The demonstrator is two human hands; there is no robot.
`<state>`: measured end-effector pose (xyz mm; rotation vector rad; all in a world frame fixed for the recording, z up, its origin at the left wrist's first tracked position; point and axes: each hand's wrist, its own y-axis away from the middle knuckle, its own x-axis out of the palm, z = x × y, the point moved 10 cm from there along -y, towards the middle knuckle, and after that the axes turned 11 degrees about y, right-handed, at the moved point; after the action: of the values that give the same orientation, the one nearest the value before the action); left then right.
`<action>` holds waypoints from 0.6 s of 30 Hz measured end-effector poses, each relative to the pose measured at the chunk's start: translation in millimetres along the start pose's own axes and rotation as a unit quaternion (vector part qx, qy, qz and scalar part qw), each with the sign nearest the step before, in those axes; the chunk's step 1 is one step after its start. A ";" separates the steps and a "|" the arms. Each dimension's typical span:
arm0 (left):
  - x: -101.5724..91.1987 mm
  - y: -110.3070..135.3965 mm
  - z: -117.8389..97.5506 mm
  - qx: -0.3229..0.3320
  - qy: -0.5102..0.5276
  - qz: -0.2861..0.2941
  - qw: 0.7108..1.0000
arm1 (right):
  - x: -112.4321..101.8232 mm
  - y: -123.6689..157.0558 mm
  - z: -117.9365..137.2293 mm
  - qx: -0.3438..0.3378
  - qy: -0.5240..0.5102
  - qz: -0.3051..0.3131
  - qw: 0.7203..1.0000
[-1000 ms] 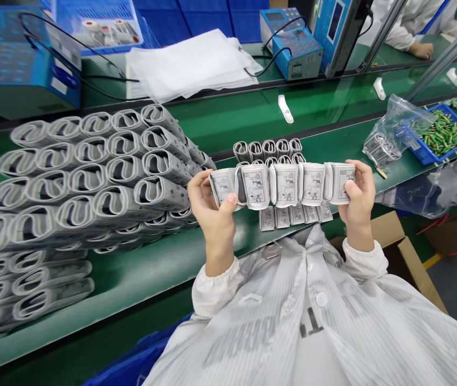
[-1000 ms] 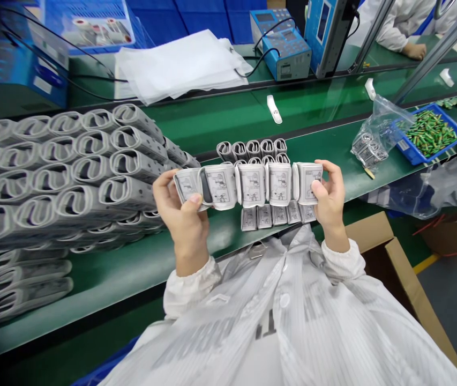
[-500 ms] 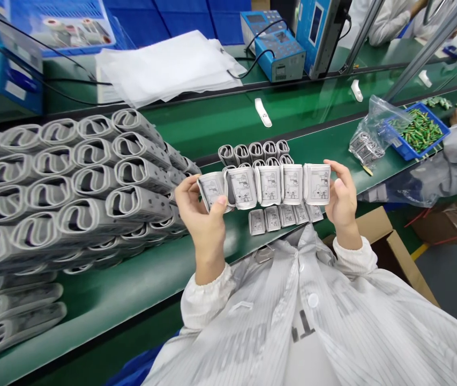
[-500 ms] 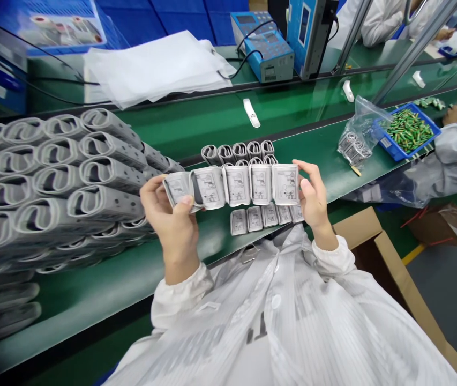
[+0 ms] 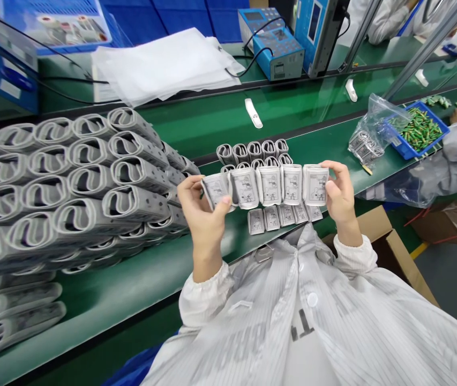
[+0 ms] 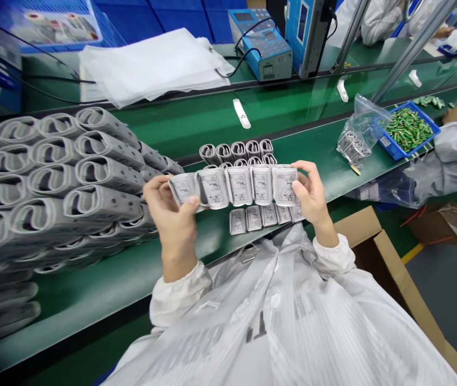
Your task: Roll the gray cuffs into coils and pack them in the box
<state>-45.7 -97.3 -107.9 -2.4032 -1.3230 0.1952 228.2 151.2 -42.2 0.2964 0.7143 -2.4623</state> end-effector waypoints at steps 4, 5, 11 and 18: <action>6.0 -1.8 21.1 -0.009 -0.064 0.033 0.997 | 25.9 -10.7 -28.2 -0.047 0.091 0.091 0.991; 8.5 0.1 31.0 -0.018 -0.094 0.065 0.993 | 33.3 -10.1 -39.7 -0.047 0.116 0.120 0.985; -19.1 46.8 65.6 -0.090 -0.129 0.126 0.980 | 11.7 36.0 -110.7 0.038 0.163 0.222 0.961; 34.8 97.1 70.6 -0.167 -0.072 0.301 0.936 | -5.6 91.8 -145.4 0.100 0.177 0.292 0.934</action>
<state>27.9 -95.8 -209.0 -3.0854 -0.6662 0.3376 292.8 168.7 -200.7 0.9105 0.4249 -1.9204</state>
